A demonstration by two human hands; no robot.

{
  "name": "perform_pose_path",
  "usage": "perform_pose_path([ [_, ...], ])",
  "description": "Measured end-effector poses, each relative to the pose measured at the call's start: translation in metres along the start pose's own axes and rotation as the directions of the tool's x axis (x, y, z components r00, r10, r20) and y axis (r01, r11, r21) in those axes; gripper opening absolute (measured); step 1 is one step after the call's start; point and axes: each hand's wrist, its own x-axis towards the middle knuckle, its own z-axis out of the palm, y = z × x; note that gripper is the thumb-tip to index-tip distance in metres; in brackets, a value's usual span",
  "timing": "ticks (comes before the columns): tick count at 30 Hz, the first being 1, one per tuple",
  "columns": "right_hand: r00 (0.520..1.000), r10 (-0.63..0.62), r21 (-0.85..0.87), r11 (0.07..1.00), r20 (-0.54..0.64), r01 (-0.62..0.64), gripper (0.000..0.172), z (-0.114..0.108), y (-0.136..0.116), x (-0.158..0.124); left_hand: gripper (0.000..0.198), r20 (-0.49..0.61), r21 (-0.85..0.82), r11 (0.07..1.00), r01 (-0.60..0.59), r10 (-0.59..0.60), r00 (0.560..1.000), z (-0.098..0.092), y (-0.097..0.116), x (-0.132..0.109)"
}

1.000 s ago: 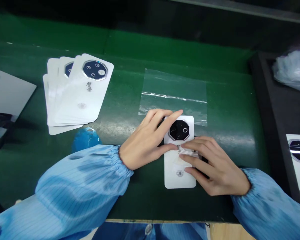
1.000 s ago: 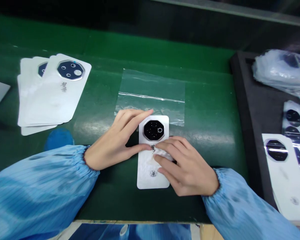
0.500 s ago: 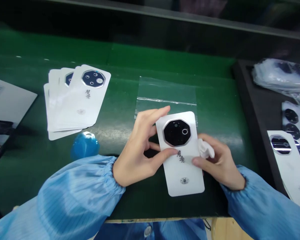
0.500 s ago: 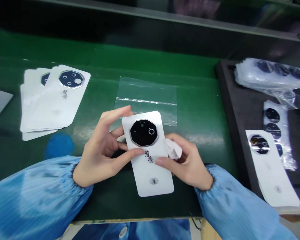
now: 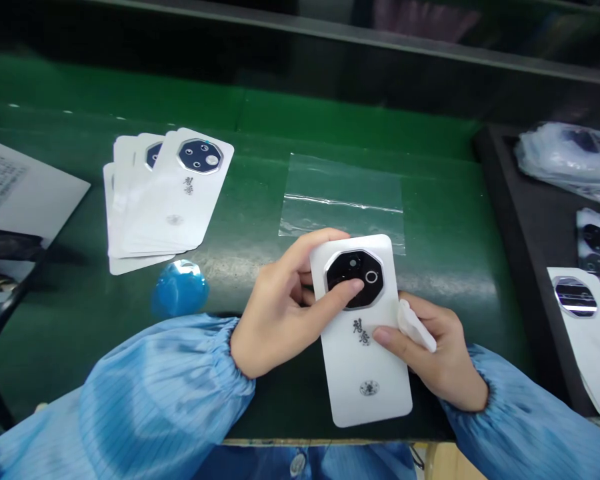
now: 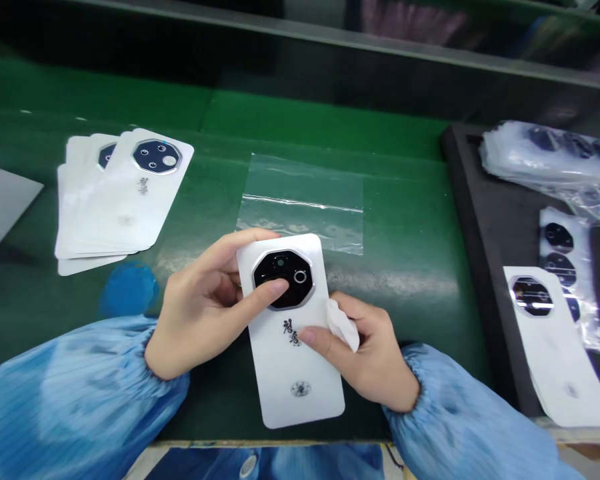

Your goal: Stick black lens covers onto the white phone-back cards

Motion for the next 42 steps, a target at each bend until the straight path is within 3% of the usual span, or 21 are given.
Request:
perform_pose_path([
  [9,1.000,-0.010,-0.023,1.000,0.010,0.010,0.014,0.000,-0.003,-0.002,0.021,0.007,-0.026,0.999,-0.033,0.033,0.999,-0.002,-0.002,-0.002],
  [14,0.997,-0.079,-0.116,0.990,-0.009,0.078,0.019,0.001,-0.001,-0.004,0.021,0.003,0.012,1.000,-0.016,0.016,1.000,0.000,-0.004,-0.007],
  [18,0.987,-0.156,-0.224,0.963,-0.024,0.147,0.022,0.005,0.001,-0.006,0.060,-0.022,0.074,0.997,-0.003,0.005,1.000,0.006,-0.005,-0.014],
  [20,0.987,-0.158,-0.233,0.961,-0.017,0.150,0.020,0.007,0.001,-0.006,0.069,-0.045,0.144,0.989,0.008,-0.001,0.999,0.007,-0.005,-0.015],
  [31,0.990,-0.138,-0.193,0.972,0.001,0.136,0.018,0.004,0.002,-0.007,0.017,-0.052,0.113,0.993,-0.028,0.034,0.998,0.002,0.002,-0.007],
  [42,0.989,-0.146,-0.135,0.980,0.017,0.147,0.013,0.005,-0.002,-0.006,0.018,-0.037,0.185,0.981,-0.058,0.066,0.997,-0.003,0.002,-0.009],
])
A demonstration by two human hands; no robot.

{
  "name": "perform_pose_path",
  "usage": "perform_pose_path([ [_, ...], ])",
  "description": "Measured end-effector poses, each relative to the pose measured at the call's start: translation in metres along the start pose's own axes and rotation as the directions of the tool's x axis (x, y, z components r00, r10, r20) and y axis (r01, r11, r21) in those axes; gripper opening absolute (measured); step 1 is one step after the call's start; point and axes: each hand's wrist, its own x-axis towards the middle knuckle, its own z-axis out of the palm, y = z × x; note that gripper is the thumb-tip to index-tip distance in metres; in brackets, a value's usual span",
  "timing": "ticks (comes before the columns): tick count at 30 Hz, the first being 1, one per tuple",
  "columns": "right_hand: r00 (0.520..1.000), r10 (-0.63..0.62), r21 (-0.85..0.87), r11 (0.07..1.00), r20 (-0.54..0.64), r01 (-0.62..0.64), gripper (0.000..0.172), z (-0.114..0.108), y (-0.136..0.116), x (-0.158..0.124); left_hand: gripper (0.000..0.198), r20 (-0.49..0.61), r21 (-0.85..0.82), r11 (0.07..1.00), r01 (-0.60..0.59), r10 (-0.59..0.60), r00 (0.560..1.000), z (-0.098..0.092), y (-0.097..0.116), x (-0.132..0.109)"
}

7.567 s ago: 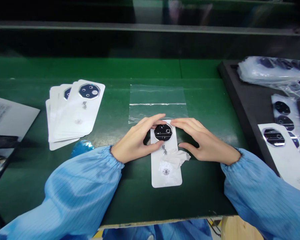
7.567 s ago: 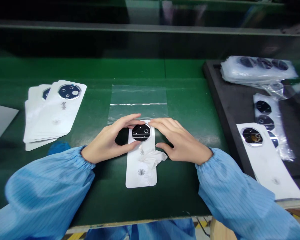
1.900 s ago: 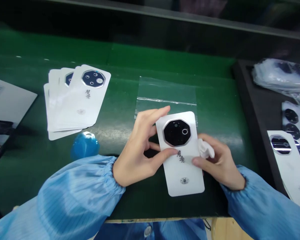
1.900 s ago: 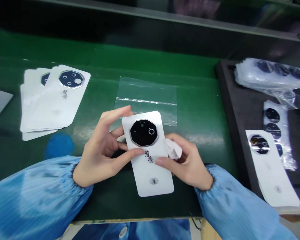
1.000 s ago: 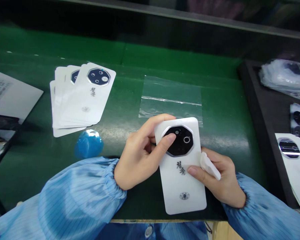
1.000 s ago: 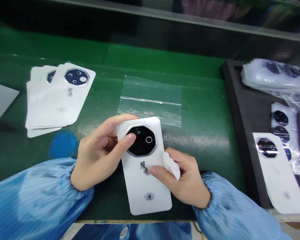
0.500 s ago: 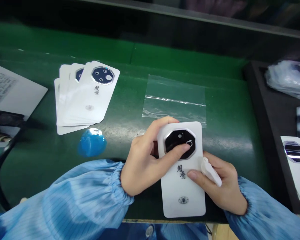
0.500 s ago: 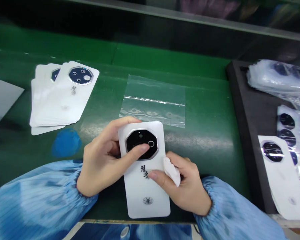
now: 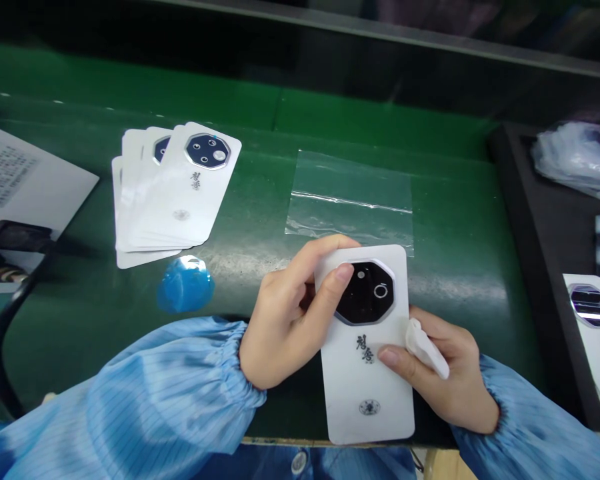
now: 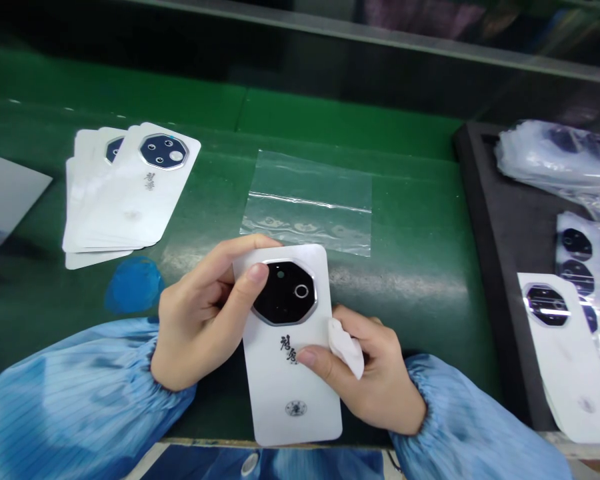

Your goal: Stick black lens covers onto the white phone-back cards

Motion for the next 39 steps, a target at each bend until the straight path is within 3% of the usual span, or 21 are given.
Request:
perform_pose_path([
  [12,1.000,0.007,-0.051,0.999,-0.012,-0.008,0.019,-0.001,0.001,0.002,0.020,-0.055,-0.016,1.000,-0.010,0.009,0.998,0.001,-0.003,0.000],
  [17,0.984,0.059,-0.118,0.990,-0.167,-0.079,0.018,0.001,-0.005,0.006,0.023,-0.022,-0.059,0.998,0.034,-0.036,0.999,0.001,-0.010,0.000],
  [20,0.964,0.072,-0.154,0.981,-0.256,-0.115,0.018,-0.025,-0.007,-0.007,0.030,0.089,-0.213,0.965,0.154,-0.138,0.986,0.003,-0.015,0.001],
  [22,0.907,0.098,-0.209,0.958,-0.409,-0.198,0.021,-0.060,-0.008,-0.029,0.032,0.134,-0.258,0.945,0.199,-0.169,0.976,0.005,-0.019,0.002],
  [23,0.845,0.120,-0.218,0.939,-0.521,-0.268,0.023,-0.081,-0.008,-0.044,0.030,0.145,-0.248,0.946,0.207,-0.175,0.974,0.005,-0.020,0.003],
  [25,0.647,0.178,-0.147,0.898,-0.742,-0.415,0.033,-0.126,-0.008,-0.074,0.028,0.163,-0.214,0.954,0.209,-0.177,0.971,0.007,-0.022,0.004],
  [26,0.597,0.191,-0.121,0.889,-0.779,-0.442,0.038,-0.147,-0.007,-0.088,0.028,0.174,-0.200,0.957,0.209,-0.176,0.969,0.008,-0.022,0.005],
  [28,0.550,0.188,-0.107,0.881,-0.814,-0.460,0.042,-0.182,-0.002,-0.110,0.029,0.194,-0.176,0.962,0.207,-0.172,0.966,0.009,-0.023,0.005],
  [30,0.558,0.185,-0.119,0.877,-0.809,-0.465,0.045,-0.204,0.008,-0.120,0.032,0.214,-0.158,0.967,0.202,-0.166,0.963,0.011,-0.024,0.006],
  [32,0.598,0.191,-0.149,0.869,-0.778,-0.472,0.048,-0.214,0.022,-0.121,0.033,0.211,-0.149,0.968,0.203,-0.170,0.963,0.012,-0.024,0.007],
  [36,0.692,0.183,-0.273,0.826,-0.699,-0.494,0.046,-0.216,0.046,-0.114,0.033,0.182,-0.160,0.967,0.200,-0.171,0.968,0.013,-0.027,0.008],
  [39,0.721,0.098,-0.411,0.765,-0.686,-0.496,0.037,-0.220,0.056,-0.114,0.035,0.187,-0.149,0.971,0.187,-0.158,0.970,0.012,-0.032,0.009],
])
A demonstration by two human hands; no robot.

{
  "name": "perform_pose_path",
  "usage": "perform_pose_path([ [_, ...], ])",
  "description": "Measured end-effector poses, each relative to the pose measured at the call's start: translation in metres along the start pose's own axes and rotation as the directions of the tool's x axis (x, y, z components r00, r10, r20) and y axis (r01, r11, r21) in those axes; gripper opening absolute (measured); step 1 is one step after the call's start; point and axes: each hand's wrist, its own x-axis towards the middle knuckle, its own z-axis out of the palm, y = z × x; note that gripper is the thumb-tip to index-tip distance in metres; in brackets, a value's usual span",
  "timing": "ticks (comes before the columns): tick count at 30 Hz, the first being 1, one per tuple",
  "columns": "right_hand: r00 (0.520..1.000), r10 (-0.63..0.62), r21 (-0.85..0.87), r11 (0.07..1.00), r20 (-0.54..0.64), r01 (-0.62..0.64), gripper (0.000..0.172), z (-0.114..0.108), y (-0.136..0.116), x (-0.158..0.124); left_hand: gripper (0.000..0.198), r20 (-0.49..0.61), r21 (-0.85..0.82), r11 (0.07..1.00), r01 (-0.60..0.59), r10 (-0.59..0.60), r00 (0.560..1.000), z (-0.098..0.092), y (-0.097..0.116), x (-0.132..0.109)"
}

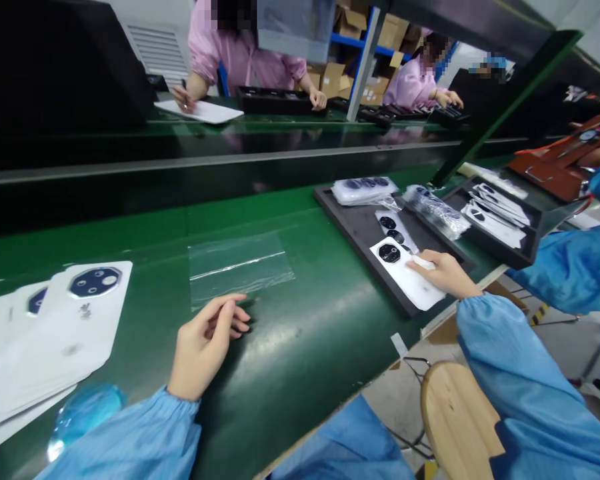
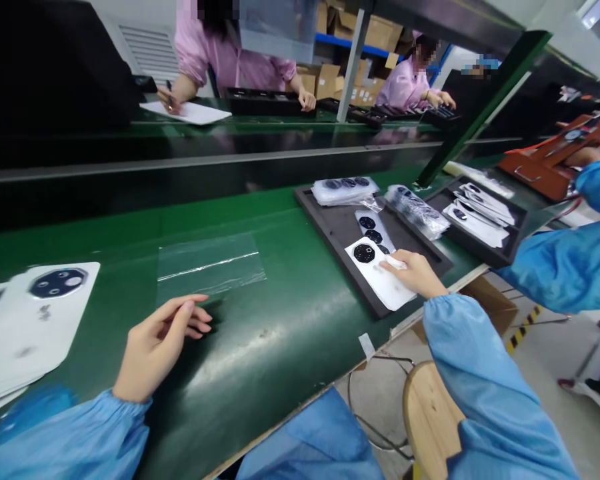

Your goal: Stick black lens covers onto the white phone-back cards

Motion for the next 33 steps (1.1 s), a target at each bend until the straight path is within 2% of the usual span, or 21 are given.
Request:
perform_pose_path([
  [3,0.998,-0.022,-0.121,0.993,-0.053,0.016,0.030,-0.004,0.011,0.001,0.038,0.000,0.025,0.999,-0.033,0.033,0.999,-0.002,-0.006,0.002],
  [8,0.992,0.104,-0.235,0.965,-0.069,-0.118,0.025,-0.008,0.027,0.003,0.041,0.013,0.041,0.997,-0.069,0.069,0.998,-0.002,-0.011,0.002],
  [12,0.988,0.157,-0.208,0.966,-0.011,-0.156,0.031,-0.001,0.029,0.006,0.043,0.020,0.047,0.996,-0.070,0.069,0.997,-0.002,-0.011,0.002],
  [20,0.988,0.129,-0.149,0.982,0.086,-0.115,0.033,0.002,0.020,0.008,0.043,0.030,0.060,0.994,-0.093,0.091,0.995,-0.003,-0.014,0.003],
  [24,0.973,0.233,-0.211,0.951,-0.002,-0.228,0.031,-0.003,0.015,0.037,0.042,0.028,0.076,0.990,-0.114,0.113,0.993,-0.004,-0.018,0.004],
  [28,0.930,0.358,-0.228,0.901,-0.086,-0.369,0.034,-0.002,0.005,0.080,0.038,-0.012,0.118,0.981,-0.156,0.158,0.987,0.000,-0.021,0.004],
  [33,0.902,0.431,-0.097,0.898,0.000,-0.429,0.035,0.002,-0.001,0.107,0.034,0.007,0.155,0.964,-0.215,0.217,0.976,0.007,-0.025,0.003],
])
